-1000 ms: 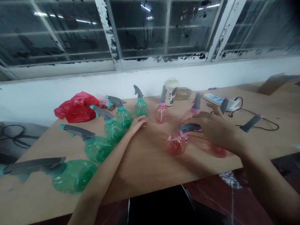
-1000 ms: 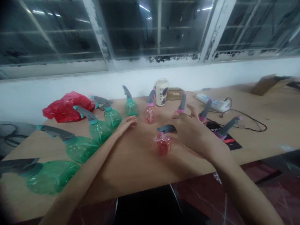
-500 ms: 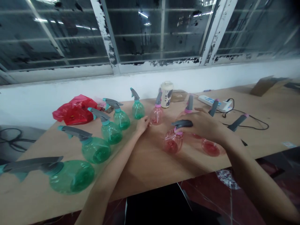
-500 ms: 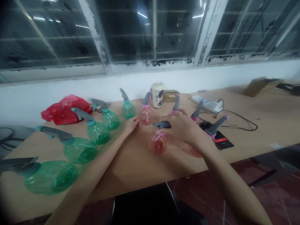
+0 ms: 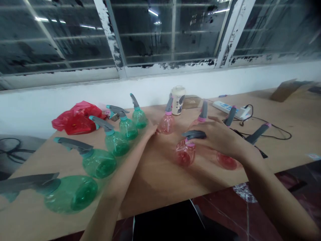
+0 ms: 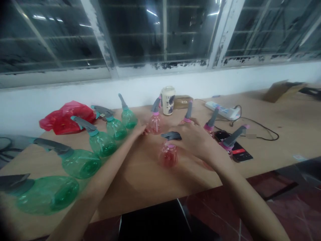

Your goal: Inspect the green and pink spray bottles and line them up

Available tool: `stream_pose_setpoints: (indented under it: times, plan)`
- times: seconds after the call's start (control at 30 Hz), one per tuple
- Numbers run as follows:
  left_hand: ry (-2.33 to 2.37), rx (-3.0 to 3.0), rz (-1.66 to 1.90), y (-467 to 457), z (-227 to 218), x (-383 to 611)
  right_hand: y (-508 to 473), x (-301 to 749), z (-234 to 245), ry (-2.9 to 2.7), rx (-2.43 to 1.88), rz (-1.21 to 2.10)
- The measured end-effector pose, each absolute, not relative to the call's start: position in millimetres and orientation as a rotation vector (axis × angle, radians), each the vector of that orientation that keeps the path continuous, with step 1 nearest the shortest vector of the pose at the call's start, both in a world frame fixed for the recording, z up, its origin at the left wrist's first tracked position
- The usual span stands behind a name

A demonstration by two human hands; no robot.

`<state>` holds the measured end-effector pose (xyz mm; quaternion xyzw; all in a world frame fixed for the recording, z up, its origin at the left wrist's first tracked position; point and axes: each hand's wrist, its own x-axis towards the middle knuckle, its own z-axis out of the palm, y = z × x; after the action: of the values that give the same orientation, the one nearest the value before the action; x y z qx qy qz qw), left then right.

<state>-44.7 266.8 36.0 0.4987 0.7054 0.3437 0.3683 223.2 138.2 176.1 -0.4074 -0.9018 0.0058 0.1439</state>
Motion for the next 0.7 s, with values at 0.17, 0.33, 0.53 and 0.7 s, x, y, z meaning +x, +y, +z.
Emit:
stream_pose_setpoints:
  times: [0.17,0.33,0.53,0.7]
  plan:
    - [1.838,1.337,0.941,258,37,-44,139,223,175,-2.604,-1.171,0.033]
    - [1.870,1.555,1.037,232,40,-41,138,223,177,-2.597,-1.181,0.039]
    - [1.909,1.762,1.033,219,38,-18,140,221,176,-2.609,-1.159,0.006]
    - [2.017,1.761,1.025,232,39,-3,139,218,178,-2.617,-1.131,-0.048]
